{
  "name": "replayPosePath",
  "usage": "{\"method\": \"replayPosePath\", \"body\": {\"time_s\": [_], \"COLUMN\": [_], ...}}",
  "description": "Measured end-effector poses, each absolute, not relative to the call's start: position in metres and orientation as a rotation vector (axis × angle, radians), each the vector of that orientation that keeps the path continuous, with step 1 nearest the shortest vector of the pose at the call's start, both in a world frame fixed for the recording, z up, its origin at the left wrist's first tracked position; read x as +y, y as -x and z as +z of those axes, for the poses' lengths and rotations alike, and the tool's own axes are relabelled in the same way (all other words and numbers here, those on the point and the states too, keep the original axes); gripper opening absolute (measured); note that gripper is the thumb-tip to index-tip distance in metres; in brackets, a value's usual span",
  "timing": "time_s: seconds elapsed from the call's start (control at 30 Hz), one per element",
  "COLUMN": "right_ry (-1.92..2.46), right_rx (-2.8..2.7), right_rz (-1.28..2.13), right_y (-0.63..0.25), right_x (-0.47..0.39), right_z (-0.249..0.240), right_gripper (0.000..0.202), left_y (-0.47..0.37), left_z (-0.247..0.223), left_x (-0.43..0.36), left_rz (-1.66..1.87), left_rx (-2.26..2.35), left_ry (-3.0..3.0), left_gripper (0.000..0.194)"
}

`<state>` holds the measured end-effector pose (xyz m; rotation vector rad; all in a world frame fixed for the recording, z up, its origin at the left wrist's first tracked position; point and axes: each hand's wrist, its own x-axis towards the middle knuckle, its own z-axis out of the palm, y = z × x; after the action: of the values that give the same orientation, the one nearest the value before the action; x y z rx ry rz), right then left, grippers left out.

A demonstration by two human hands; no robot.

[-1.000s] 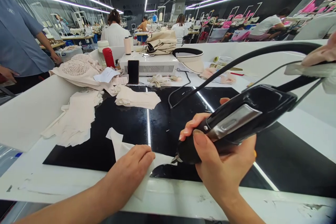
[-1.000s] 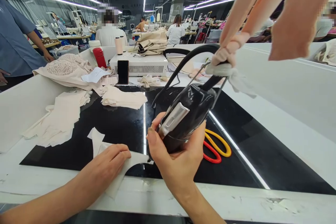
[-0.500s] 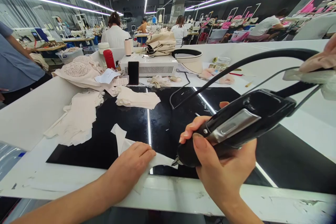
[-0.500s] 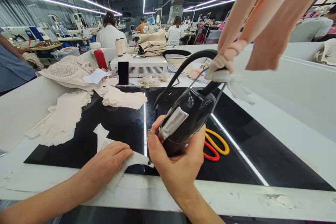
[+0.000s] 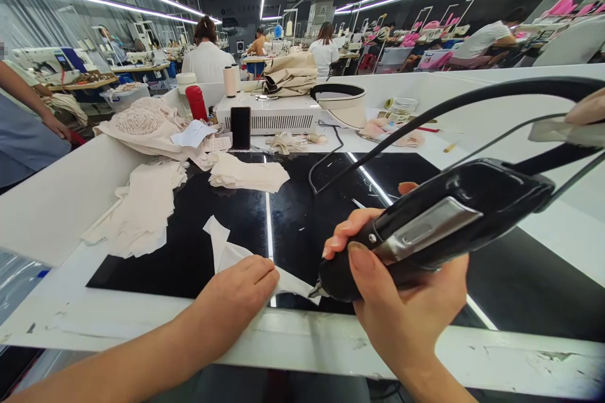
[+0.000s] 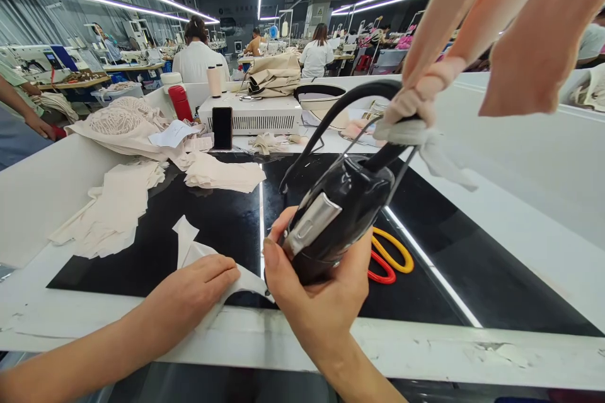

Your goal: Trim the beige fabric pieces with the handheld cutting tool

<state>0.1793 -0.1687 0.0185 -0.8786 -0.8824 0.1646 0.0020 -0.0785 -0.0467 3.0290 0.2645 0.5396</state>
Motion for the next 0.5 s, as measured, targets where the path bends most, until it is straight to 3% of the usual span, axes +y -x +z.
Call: {"method": "replayPosePath", "body": {"time_s": [0.17,0.33,0.4,0.5], "right_ry": [0.86,0.857,0.861,0.871], "right_rx": [-0.885,-0.863,-0.867,-0.882], "right_rz": [0.161,0.161,0.162,0.166], "right_y": [-0.178,-0.176,-0.175,-0.174], "right_x": [-0.168,-0.168,-0.169,-0.171], "right_z": [0.02,0.019,0.018,0.016], "right_gripper": [0.044,0.052,0.051,0.048], "left_y": [-0.006,-0.01,-0.01,-0.009], "left_z": [-0.048,-0.051,-0.053,-0.058], "left_x": [-0.086,-0.092,-0.097,-0.106], "left_rz": [0.671,0.731,0.702,0.658], "left_rx": [0.23,0.263,0.307,0.367], "left_ry": [-3.207,-3.277,-3.262,-3.231], "left_gripper": [0.035,0.022,0.032,0.064]}}
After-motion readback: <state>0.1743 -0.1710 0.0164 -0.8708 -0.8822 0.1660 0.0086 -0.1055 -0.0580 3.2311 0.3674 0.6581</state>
